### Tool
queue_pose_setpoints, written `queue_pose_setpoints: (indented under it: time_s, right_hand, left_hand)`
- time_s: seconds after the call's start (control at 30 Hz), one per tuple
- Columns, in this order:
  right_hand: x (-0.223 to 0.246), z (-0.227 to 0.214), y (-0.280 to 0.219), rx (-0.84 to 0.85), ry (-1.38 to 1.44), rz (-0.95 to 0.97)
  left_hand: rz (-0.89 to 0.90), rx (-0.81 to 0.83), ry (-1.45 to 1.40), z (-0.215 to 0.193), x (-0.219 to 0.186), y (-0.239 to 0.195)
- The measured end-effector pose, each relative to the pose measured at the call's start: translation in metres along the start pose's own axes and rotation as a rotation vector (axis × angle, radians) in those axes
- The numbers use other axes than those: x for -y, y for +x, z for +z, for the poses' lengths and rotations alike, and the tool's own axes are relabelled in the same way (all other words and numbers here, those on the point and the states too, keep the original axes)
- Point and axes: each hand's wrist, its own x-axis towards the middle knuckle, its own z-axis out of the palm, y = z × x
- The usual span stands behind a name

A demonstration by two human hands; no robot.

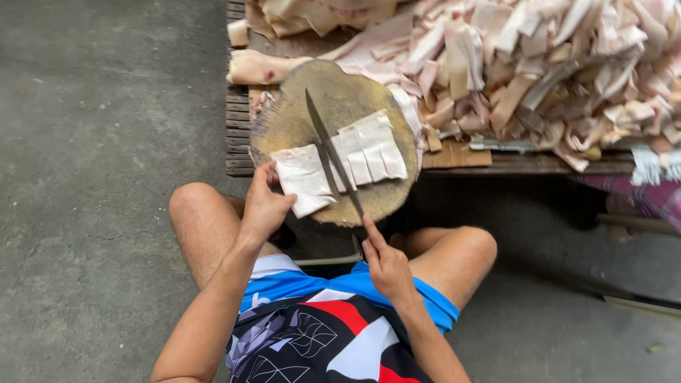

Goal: The person sits on the floor and uses a large knife to slice sheets of pork skin into strips on a wooden cutting board. They repeatedly pick up pieces of skin, cut them, and place the resulting strips onto a pile on a nearby table.

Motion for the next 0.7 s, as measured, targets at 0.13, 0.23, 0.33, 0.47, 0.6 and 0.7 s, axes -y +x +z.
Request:
queue_pose_setpoints:
  time_s: [0.13, 0.23, 0.33, 0.47, 0.6, 0.7]
  right_hand:
    - [0.003, -0.012, 0.003, -0.107, 0.028, -0.028]
    - [0.007, -0.018, 0.007, -0.125, 0.119, 0.122]
    - [0.004, -0.023, 0.010, -0.089, 0.365, 0.271]
    - [-0.001, -0.029, 0.011, -0.024, 0.489, 0.278]
    - [-0.001, -0.033, 0.011, 0.011, 0.555, 0.285]
    - [0.005, -0.034, 0.002, -0.009, 0.470, 0.255]
  left_hand:
    - [0.045, -0.035, 0.102, 0.015, -0.025, 0.029]
    - [-0.147, 0.102, 0.037, 0.022, -0.045, 0.049]
    - [-0.273, 0.290, -0.213, 0.022, -0.050, 0.065]
    - [-0.373, 0.351, -0.236, 0.016, -0.038, 0.081]
    - [-0.435, 0.526, -0.251, 0.009, -0.028, 0.088]
    - [-0.414, 0.545, 0.071, 0.010, -0.044, 0.093]
